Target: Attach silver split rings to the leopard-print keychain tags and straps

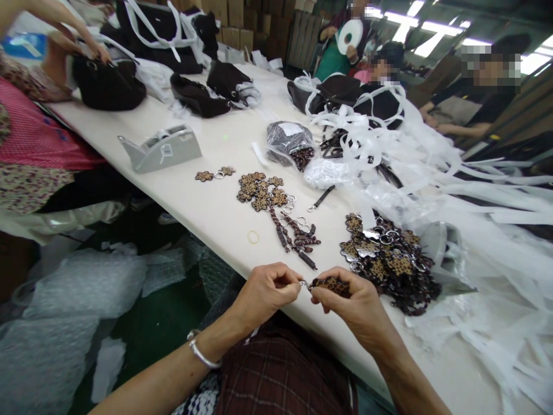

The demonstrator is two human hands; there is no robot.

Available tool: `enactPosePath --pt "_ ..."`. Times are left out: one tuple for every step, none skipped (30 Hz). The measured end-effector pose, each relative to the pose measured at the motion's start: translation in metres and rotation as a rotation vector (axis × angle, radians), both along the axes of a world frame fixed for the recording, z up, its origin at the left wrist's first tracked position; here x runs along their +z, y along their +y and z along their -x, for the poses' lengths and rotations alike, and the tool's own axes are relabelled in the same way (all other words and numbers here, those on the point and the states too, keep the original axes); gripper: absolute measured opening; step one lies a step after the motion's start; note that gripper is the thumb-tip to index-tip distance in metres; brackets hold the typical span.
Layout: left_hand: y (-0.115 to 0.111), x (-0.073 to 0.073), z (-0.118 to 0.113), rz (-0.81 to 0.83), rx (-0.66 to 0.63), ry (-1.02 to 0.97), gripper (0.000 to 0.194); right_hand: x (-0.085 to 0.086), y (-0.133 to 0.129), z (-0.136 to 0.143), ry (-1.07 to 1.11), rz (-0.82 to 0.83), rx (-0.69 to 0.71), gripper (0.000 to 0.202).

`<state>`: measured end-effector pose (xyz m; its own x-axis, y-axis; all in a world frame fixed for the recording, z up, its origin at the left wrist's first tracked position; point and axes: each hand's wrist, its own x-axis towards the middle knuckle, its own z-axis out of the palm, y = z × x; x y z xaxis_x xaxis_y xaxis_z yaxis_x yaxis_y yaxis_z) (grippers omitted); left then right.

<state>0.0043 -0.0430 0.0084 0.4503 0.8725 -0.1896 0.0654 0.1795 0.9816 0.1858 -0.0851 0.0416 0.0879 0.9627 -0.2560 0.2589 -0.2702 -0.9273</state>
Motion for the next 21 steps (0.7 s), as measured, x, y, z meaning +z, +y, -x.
enactPosePath --pt "0.0 0.0 0.0 -0.003 0.002 0.0 0.009 0.0 0.0 0.001 -0.005 -0.001 0.002 0.011" --pt "0.0 0.001 0.0 -0.008 0.004 0.005 0.009 -0.001 0.0 0.001 -0.009 0.0 0.003 0.011" --pt "0.0 0.001 0.0 -0.017 0.005 0.012 0.009 -0.001 0.0 0.002 -0.012 0.003 0.003 0.011" --pt "0.0 0.002 0.0 -0.028 0.008 0.019 0.009 -0.002 0.0 0.003 -0.012 0.006 0.005 0.011" --pt "0.0 0.002 0.001 -0.038 0.011 0.027 0.01 -0.002 0.001 0.004 -0.012 0.009 0.006 0.012" --pt "0.0 0.003 0.001 -0.046 0.013 0.034 0.01 -0.002 0.001 0.005 -0.011 0.013 0.008 0.012" --pt "0.0 0.003 0.002 -0.052 0.016 0.037 0.01 -0.001 0.002 0.006 -0.011 0.017 0.01 0.012" --pt "-0.001 0.004 0.002 -0.056 0.019 0.037 0.01 0.0 0.003 0.007 -0.012 0.022 0.011 0.013" --pt "-0.001 0.004 0.002 -0.062 0.022 0.037 0.011 0.001 0.003 0.008 -0.015 0.028 0.01 0.013" --pt "-0.001 0.005 0.003 -0.067 0.024 0.038 0.011 0.003 0.004 0.009 -0.018 0.034 0.009 0.014" --pt "-0.001 0.006 0.003 -0.073 0.027 0.039 0.011 0.004 0.004 0.009 -0.022 0.039 0.007 0.014" --pt "-0.001 0.006 0.003 -0.078 0.028 0.041 0.011 0.005 0.005 0.01 -0.025 0.043 0.006 0.014" --pt "-0.001 0.007 0.003 -0.08 0.029 0.044 0.012 0.005 0.005 0.01 -0.027 0.045 0.004 0.014" --pt "-0.001 0.008 0.004 -0.078 0.029 0.046 0.012 0.005 0.006 0.01 -0.028 0.046 0.002 0.014" --pt "-0.001 0.008 0.004 -0.075 0.03 0.048 0.012 0.004 0.006 0.01 -0.028 0.046 0.0 0.014" --pt "-0.001 0.009 0.004 -0.072 0.03 0.05 0.012 0.003 0.006 0.01 -0.028 0.045 -0.002 0.014" --pt "-0.001 0.009 0.005 -0.07 0.031 0.052 0.012 0.002 0.006 0.01 -0.027 0.043 -0.006 0.014" --pt "-0.001 0.009 0.005 -0.07 0.032 0.055 0.012 0.001 0.006 0.009 -0.027 0.04 -0.013 0.015" --pt "-0.002 0.009 0.005 -0.07 0.031 0.055 0.012 -0.001 0.006 0.009 -0.026 0.036 -0.019 0.015" --pt "-0.002 0.009 0.005 -0.07 0.03 0.051 0.012 -0.003 0.006 0.008 -0.024 0.034 -0.026 0.016" --pt "-0.002 0.008 0.006 -0.065 0.026 0.04 0.011 -0.006 0.006 0.007 -0.016 0.035 -0.03 0.016"
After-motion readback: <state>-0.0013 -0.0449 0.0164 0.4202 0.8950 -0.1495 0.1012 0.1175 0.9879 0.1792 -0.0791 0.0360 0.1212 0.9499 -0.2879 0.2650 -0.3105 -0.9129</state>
